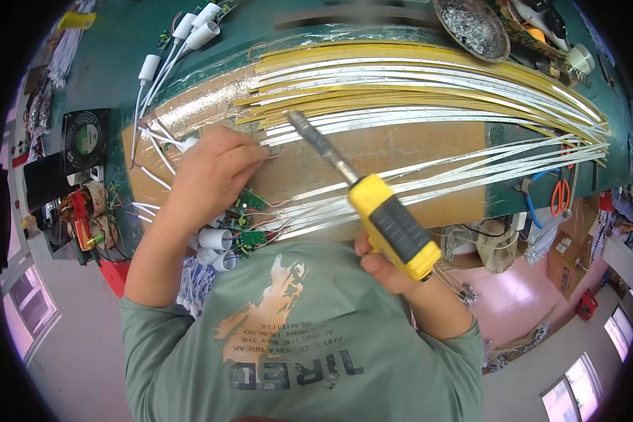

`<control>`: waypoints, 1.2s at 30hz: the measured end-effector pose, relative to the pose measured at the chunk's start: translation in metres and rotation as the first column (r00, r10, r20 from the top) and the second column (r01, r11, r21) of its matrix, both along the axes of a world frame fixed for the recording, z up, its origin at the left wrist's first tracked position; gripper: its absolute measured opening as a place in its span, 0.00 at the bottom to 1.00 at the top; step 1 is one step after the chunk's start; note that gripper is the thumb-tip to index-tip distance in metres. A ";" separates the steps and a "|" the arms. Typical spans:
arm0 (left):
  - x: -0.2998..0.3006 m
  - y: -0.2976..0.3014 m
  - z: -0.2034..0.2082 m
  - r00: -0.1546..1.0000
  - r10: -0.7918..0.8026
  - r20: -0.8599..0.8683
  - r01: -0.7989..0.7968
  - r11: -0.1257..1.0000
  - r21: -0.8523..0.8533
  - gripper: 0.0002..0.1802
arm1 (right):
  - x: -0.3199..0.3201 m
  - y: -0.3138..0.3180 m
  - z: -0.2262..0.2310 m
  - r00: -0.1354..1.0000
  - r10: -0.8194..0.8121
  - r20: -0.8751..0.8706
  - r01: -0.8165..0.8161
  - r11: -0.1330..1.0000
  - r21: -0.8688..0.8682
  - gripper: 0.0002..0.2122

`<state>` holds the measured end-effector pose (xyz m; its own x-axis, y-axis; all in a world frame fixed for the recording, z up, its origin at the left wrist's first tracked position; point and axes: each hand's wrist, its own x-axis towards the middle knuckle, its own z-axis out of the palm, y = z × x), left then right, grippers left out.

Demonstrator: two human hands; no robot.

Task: The person assembles electronic components onto LED strips at a factory workbench using a handheld heat or glue tool.

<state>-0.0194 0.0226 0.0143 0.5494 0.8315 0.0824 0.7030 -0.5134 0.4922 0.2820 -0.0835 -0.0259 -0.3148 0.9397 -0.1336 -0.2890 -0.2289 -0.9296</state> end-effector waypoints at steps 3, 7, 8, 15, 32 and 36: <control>-0.001 0.000 -0.003 1.000 0.008 0.020 -0.009 0.999 0.042 0.10 | -0.002 -0.010 0.002 0.999 0.031 0.042 -0.030 0.999 -0.016 0.12; -0.003 0.002 -0.004 1.000 -0.009 -0.022 0.011 0.997 0.078 0.10 | 0.000 -0.014 0.005 0.982 0.120 0.148 -0.120 0.993 -0.015 0.11; -0.003 0.002 -0.004 1.000 -0.007 -0.022 0.009 0.997 0.075 0.10 | 0.000 -0.016 0.006 0.982 0.100 0.158 -0.093 0.994 -0.049 0.11; -0.005 0.001 -0.004 1.000 0.003 0.010 -0.004 0.997 0.077 0.10 | 0.004 -0.019 0.003 0.931 0.161 0.328 -0.174 0.985 0.009 0.21; 0.000 0.006 -0.012 0.996 0.090 -0.018 -0.085 0.979 0.183 0.09 | -0.003 -0.014 0.009 0.989 0.053 0.137 -0.031 0.987 -0.160 0.03; 0.002 0.001 -0.012 0.997 0.066 -0.025 -0.062 0.988 0.141 0.09 | -0.005 -0.013 0.012 0.989 0.028 0.144 -0.002 0.983 -0.182 0.03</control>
